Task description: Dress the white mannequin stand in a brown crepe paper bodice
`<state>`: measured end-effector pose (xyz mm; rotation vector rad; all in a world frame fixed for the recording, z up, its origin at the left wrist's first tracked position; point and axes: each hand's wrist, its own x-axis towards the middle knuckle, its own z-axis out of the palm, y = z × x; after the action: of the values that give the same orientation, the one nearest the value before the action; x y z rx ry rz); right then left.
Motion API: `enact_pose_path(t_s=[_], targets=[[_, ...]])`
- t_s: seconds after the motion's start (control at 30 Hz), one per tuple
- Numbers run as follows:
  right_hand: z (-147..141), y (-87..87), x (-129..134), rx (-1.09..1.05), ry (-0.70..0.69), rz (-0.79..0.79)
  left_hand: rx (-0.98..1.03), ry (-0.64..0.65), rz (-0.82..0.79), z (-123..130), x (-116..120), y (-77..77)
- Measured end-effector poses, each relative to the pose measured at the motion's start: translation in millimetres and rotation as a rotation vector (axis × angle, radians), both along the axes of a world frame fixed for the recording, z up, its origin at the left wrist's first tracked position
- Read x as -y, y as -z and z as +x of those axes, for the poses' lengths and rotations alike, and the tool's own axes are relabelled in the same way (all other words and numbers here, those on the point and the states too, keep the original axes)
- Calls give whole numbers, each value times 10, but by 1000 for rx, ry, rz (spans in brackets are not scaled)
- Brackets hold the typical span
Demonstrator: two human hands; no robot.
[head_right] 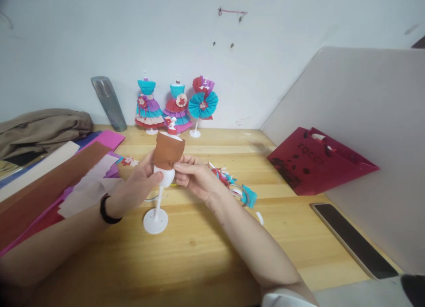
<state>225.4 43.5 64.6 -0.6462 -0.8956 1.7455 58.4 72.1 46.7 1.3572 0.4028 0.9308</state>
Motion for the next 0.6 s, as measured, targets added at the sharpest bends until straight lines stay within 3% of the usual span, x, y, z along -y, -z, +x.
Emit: enact_pose_path(t_s=[0.13, 0.4, 0.6], targets=[[-1, 15, -7, 4, 28, -34, 33, -12, 1, 8, -2, 16], [40, 73, -67, 2, -76, -151, 25, 64, 42, -1, 11, -33], [-15, 63, -43, -1, 43, -80, 24, -53, -63, 21, 8, 23]])
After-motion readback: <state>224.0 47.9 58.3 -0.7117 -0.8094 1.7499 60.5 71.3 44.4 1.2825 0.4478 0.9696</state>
